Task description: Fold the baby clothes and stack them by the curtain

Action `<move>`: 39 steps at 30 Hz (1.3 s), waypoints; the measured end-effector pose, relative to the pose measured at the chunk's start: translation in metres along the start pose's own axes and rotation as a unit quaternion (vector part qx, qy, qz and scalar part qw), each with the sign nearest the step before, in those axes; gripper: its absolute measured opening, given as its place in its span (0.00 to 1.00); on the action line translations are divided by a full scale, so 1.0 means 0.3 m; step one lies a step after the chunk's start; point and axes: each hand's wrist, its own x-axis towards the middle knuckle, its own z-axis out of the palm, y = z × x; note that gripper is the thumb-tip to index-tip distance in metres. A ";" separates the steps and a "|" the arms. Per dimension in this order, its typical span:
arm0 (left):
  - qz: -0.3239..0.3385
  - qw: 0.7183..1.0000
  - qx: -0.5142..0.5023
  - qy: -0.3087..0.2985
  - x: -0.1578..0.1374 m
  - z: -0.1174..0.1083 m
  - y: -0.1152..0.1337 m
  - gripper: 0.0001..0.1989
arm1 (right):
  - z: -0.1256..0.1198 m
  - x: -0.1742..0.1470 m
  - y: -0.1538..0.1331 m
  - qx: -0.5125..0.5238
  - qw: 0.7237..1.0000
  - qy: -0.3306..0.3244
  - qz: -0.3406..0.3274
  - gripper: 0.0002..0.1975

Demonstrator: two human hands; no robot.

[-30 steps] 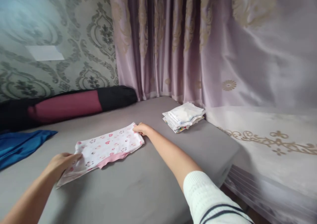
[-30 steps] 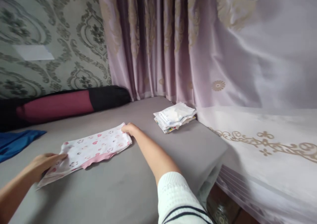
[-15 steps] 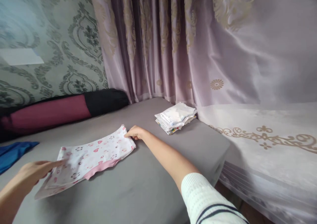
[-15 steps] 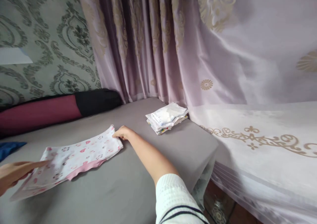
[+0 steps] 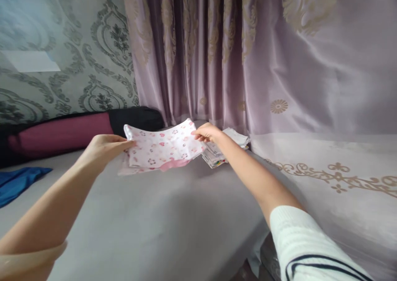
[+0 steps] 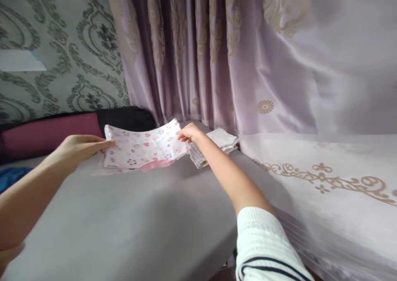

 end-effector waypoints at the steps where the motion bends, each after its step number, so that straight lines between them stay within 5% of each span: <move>1: 0.006 0.999 -0.034 -0.022 -0.001 0.034 0.029 0.16 | -0.046 -0.003 -0.003 0.001 1.000 0.016 0.008 0.07; 12: 0.044 0.955 -0.275 -0.099 0.045 0.514 0.208 0.11 | -0.350 0.036 0.050 -0.051 0.970 0.240 0.000 0.08; 20: -0.068 0.903 -0.384 -0.179 -0.030 0.758 0.294 0.10 | -0.423 0.069 0.120 -0.324 0.881 0.344 -0.008 0.13; 26: -0.084 0.898 -0.383 -0.200 -0.021 0.846 0.271 0.12 | -0.441 0.066 0.132 -0.348 0.873 0.339 0.031 0.17; 39: -0.121 0.896 -0.369 -0.216 -0.019 0.909 0.196 0.14 | -0.453 0.146 0.221 -0.334 0.885 0.318 0.069 0.16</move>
